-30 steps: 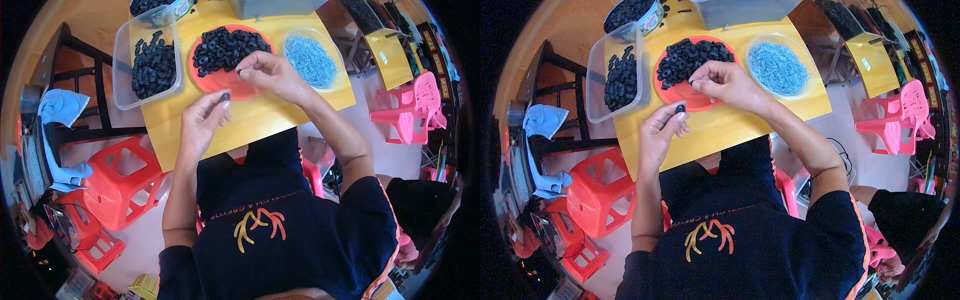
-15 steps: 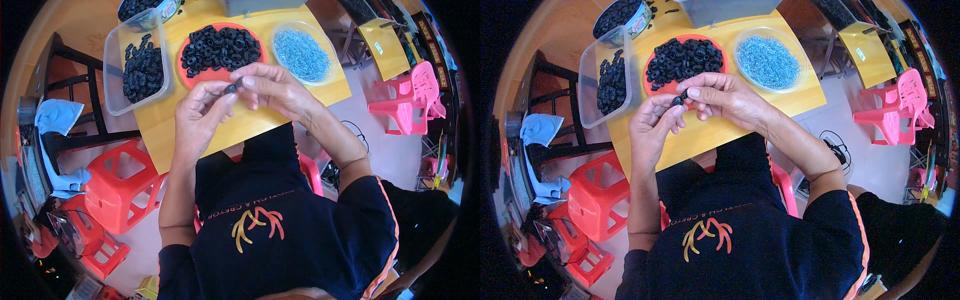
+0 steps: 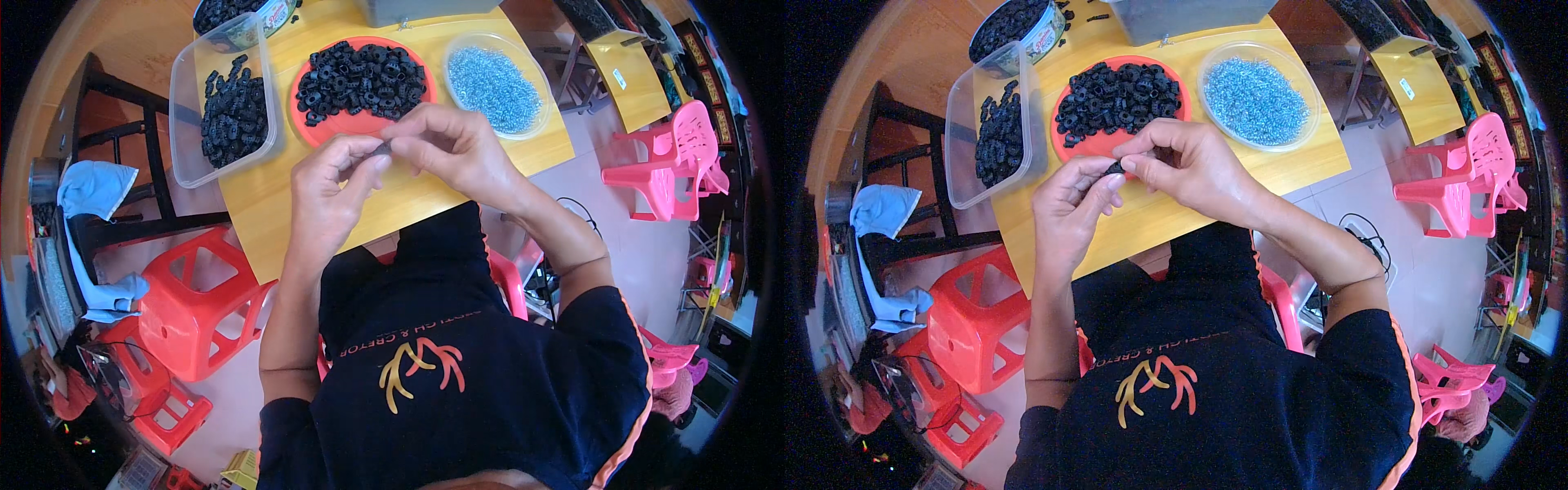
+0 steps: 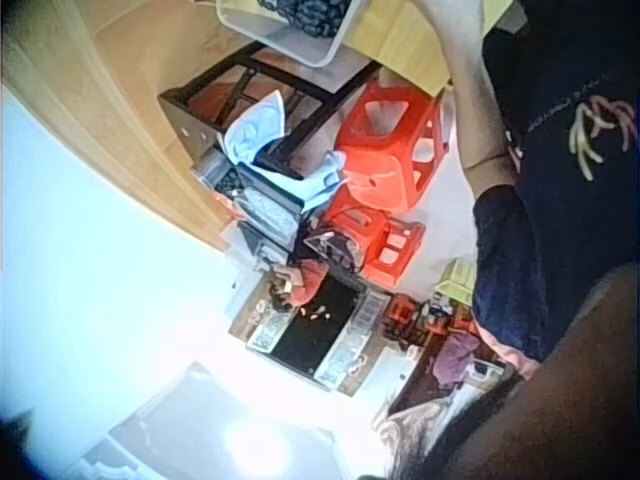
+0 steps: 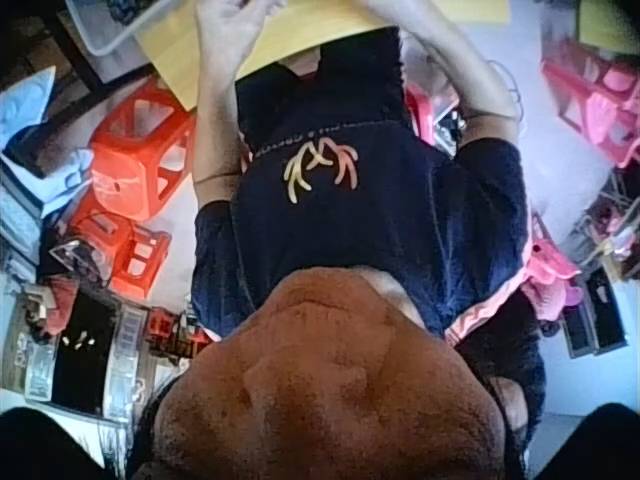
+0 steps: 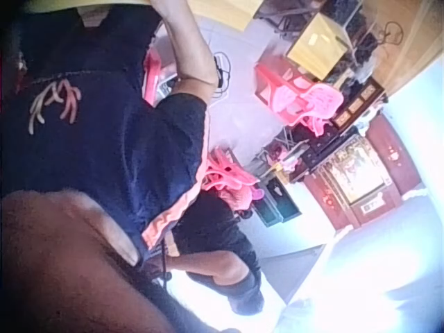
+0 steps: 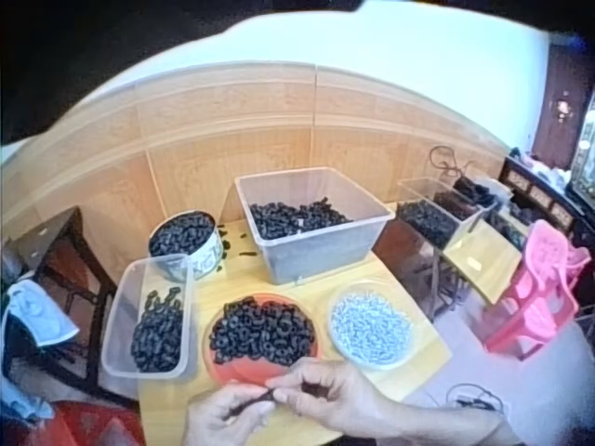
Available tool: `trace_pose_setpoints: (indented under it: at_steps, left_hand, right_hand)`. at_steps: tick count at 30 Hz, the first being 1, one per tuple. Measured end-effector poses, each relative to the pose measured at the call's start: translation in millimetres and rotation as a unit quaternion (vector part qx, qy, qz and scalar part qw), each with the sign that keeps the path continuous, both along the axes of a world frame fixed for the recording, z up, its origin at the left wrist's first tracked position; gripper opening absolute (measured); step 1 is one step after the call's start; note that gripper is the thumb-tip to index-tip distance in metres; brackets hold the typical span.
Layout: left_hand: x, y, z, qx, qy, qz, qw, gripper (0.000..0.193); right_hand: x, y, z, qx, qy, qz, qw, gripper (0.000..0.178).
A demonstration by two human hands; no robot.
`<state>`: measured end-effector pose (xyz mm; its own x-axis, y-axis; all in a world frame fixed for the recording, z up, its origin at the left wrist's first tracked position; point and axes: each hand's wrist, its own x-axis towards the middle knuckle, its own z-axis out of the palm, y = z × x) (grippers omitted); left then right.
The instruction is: Assembling small black plastic components by manually inserting tiny light-blue beads into each one.
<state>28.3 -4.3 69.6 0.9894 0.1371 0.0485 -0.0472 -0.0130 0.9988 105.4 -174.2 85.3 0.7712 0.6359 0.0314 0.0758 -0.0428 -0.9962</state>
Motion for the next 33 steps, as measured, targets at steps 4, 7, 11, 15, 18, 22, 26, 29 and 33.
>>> trace_pose_setpoints:
  at_steps: [4,7,11,15,18,22,26,29,33]
  left_hand:
    - [1.8,0.6,-1.3,-0.009,-0.012,-0.001,1.0,0.01]
    - [2.1,3.6,-3.1,0.005,-0.02,-0.008,1.0,0.011]
    - [1.4,6.1,-9.1,0.022,-0.017,-0.022,0.999,0.01]
    - [0.1,-0.1,-6.4,-0.005,0.002,-0.009,1.0,0.009]
    - [0.4,-0.5,-8.1,0.009,-0.016,-0.013,1.0,0.009]
    - [1.5,0.6,-7.6,0.06,-0.031,-0.022,0.997,0.01]
    - [-0.4,2.9,-14.8,0.082,-0.059,-0.062,0.993,0.011]
    - [-3.5,3.7,-11.9,0.039,-0.02,-0.098,0.994,0.009]
    - [-2.8,4.4,-9.0,0.022,0.003,-0.135,0.991,0.009]
  right_hand:
    - [0.7,1.6,0.8,-0.005,-0.057,-0.001,0.998,0.013]
    - [2.5,2.7,6.3,-0.013,-0.003,0.011,1.0,0.013]
    - [11.0,-3.4,17.8,-0.126,-0.066,0.042,0.989,0.015]
    - [11.4,-5.2,11.6,-0.119,-0.046,0.042,0.991,0.016]
    - [11.2,-6.5,10.0,-0.103,0.009,0.057,0.993,0.017]
    - [13.2,-6.5,5.5,-0.068,0.057,0.067,0.994,0.018]
    - [23.0,-12.8,7.7,-0.094,0.144,0.136,0.976,0.021]
    - [25.1,-17.9,17.2,-0.163,0.106,0.203,0.96,0.023]
    - [23.5,-19.8,28.4,-0.23,-0.037,0.261,0.937,0.029]
